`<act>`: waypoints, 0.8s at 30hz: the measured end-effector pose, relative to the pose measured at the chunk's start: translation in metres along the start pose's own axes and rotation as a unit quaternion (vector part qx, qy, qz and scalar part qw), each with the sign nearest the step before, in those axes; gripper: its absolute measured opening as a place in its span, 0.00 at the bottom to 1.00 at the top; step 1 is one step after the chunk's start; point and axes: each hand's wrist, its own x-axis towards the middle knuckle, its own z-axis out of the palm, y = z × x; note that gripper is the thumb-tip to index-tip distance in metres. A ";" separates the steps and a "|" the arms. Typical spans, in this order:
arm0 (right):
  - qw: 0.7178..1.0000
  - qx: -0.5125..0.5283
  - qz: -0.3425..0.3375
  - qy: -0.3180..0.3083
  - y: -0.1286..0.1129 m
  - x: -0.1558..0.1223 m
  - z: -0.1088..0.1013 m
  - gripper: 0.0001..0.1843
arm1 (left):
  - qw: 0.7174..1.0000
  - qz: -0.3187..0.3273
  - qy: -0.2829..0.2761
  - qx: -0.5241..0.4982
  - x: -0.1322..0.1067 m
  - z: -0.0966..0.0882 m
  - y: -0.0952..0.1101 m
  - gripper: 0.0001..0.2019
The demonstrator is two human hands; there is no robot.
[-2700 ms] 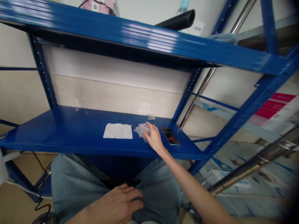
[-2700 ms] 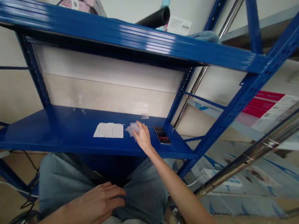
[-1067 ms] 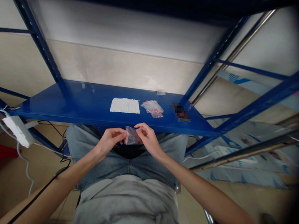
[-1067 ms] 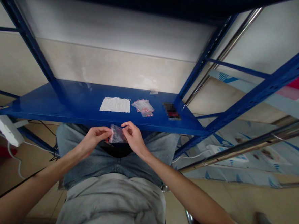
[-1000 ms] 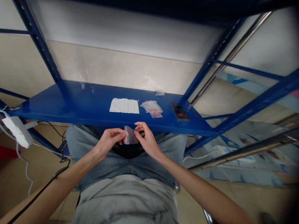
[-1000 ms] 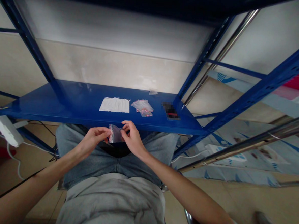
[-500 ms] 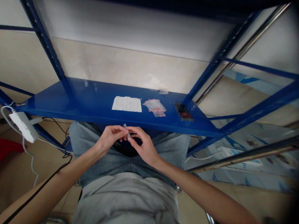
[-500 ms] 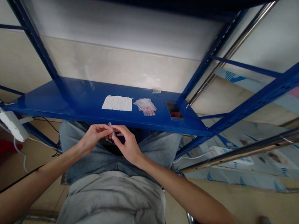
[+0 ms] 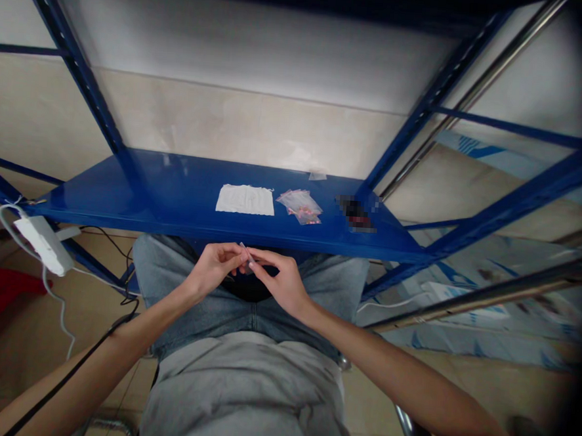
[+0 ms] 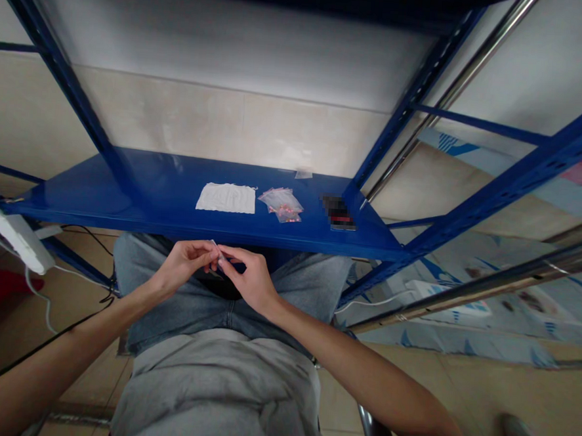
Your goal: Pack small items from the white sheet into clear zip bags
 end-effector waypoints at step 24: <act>0.981 -0.171 -0.011 -0.095 -0.006 0.006 -0.015 0.07 | 0.966 0.088 -0.052 0.237 -0.007 0.006 0.007 0.07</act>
